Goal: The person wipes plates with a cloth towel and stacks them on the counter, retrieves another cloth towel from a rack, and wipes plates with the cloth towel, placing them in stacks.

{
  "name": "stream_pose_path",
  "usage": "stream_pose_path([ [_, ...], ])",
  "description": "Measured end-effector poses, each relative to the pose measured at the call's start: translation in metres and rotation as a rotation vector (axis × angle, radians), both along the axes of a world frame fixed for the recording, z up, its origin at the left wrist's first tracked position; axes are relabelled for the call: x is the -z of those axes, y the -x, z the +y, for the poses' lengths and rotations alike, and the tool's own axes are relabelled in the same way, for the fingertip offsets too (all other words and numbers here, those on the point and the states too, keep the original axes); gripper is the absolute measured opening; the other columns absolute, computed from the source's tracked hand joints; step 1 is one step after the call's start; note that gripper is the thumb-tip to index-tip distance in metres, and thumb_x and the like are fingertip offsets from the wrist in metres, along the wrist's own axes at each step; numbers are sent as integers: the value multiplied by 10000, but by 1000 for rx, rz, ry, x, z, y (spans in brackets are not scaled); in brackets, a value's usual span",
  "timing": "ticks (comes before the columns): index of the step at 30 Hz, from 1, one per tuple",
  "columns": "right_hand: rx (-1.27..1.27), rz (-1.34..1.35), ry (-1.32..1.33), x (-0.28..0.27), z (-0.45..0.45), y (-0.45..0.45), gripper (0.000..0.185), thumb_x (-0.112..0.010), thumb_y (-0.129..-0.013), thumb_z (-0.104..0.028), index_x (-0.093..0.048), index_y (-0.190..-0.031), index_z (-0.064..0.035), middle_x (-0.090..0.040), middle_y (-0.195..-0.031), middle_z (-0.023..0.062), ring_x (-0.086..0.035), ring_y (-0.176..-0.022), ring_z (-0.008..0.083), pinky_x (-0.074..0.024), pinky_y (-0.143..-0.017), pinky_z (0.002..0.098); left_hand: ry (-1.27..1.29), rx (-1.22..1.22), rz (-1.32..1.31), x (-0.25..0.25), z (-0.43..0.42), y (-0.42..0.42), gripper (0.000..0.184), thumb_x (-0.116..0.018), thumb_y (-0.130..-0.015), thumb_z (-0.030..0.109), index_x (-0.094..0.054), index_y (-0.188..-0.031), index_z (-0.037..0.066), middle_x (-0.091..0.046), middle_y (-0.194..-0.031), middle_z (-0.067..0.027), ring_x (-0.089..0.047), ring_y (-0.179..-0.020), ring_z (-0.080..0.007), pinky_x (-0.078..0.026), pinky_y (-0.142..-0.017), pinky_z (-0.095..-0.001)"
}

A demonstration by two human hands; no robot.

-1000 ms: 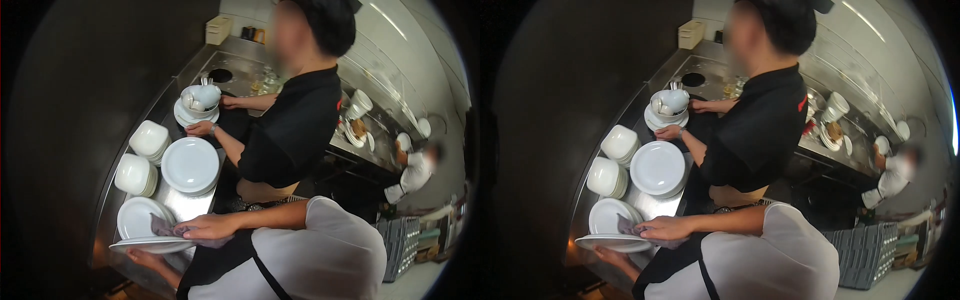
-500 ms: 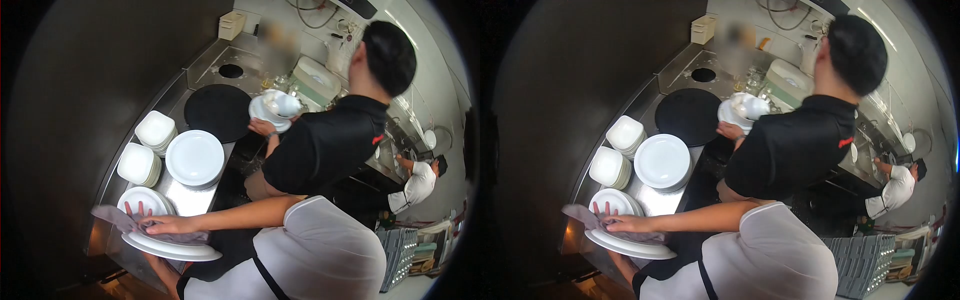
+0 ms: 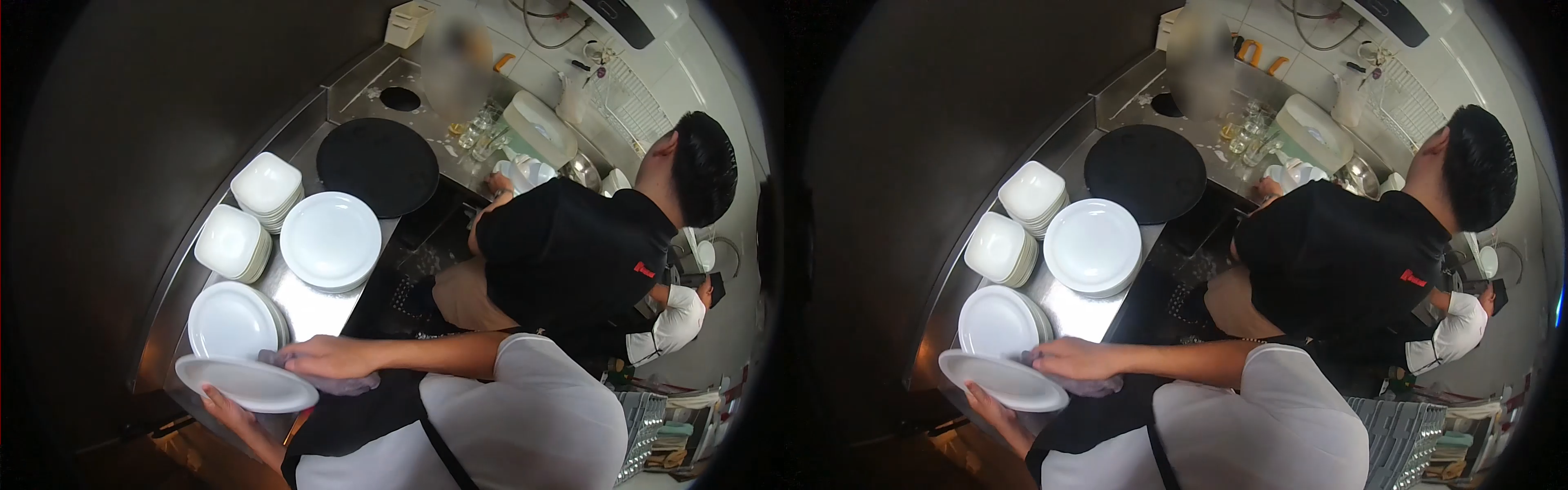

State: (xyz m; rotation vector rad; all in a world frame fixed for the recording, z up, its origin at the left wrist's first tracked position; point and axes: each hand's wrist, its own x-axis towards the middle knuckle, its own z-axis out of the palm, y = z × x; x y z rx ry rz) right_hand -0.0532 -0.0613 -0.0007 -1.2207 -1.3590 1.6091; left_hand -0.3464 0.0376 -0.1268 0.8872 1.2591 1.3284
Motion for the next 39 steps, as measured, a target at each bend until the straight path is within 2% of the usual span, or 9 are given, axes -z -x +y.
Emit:
stream_pose_path([
  [5,569,-39,-252,24,12,-48,396,-526,-1012,-259,-601,-1270,31,-675,-1168,130,-605,-1127,194,-464,-1003,344,145,-146,141,10,22,15,468,-573,-1029,308,-560,-1310,-67,-663,-1186,-172,-663,-995,-233,-546,-855,-355],
  [7,787,-210,-312,13,22,-73,381,-548,-990,-223,-600,-1268,32,-666,-1178,111,-584,-1139,177,-434,-1022,324,156,-198,231,17,30,20,428,-572,-1028,275,-589,-1281,-69,-667,-1182,-160,-654,-1004,-213,-525,-878,-335],
  [10,780,-612,-439,22,41,-93,499,-613,-951,-293,-549,-1352,-2,-581,-1327,229,-572,-1236,320,-427,-1057,374,116,-213,216,33,31,23,420,-576,-1020,260,-591,-1279,-69,-671,-1177,-147,-651,-1003,-207,-511,-886,-331],
  [16,361,-1305,-460,116,40,-109,652,-703,-861,-434,-546,-1349,-32,-462,-1435,293,-408,-1352,491,-310,-1166,494,153,-343,353,58,36,19,426,-583,-1003,264,-598,-1268,-70,-674,-1174,-169,-657,-1003,-239,-512,-890,-346],
  [22,829,-1229,-536,172,144,-156,620,-704,-807,-325,-551,-1321,-14,-485,-1408,282,-415,-1349,470,-298,-1170,511,142,-274,345,84,44,3,479,-589,-1000,310,-589,-1281,-78,-663,-1204,-202,-654,-1030,-267,-506,-907,-369],
  [26,528,-995,-571,149,123,-108,562,-684,-822,-268,-573,-1323,-39,-516,-1420,217,-437,-1363,396,-307,-1179,480,256,-365,544,128,59,8,595,-572,-1006,334,-460,-1412,-86,-580,-1328,-264,-628,-1124,-334,-486,-998,-395],
  [31,310,-1130,-557,135,29,-140,514,-683,-819,-255,-622,-1291,-61,-541,-1425,187,-512,-1320,382,-393,-1144,417,222,-166,265,102,62,-3,649,-546,-1009,352,-396,-1447,-102,-473,-1434,-309,-572,-1220,-362,-467,-1039,-436],
  [36,491,-1400,-499,147,66,-192,573,-687,-832,-335,-595,-1319,-48,-522,-1430,213,-462,-1345,420,-337,-1159,503,161,-138,200,101,64,-3,651,-530,-1012,379,-397,-1455,-79,-464,-1438,-317,-559,-1244,-373,-453,-1048,-437],
  [39,617,-1333,-474,142,113,-160,646,-660,-857,-466,-588,-1319,-20,-477,-1449,267,-375,-1386,481,-282,-1179,522,221,-181,400,103,69,7,539,-509,-1029,302,-457,-1422,-62,-498,-1421,-282,-558,-1245,-372,-436,-1065,-436],
])
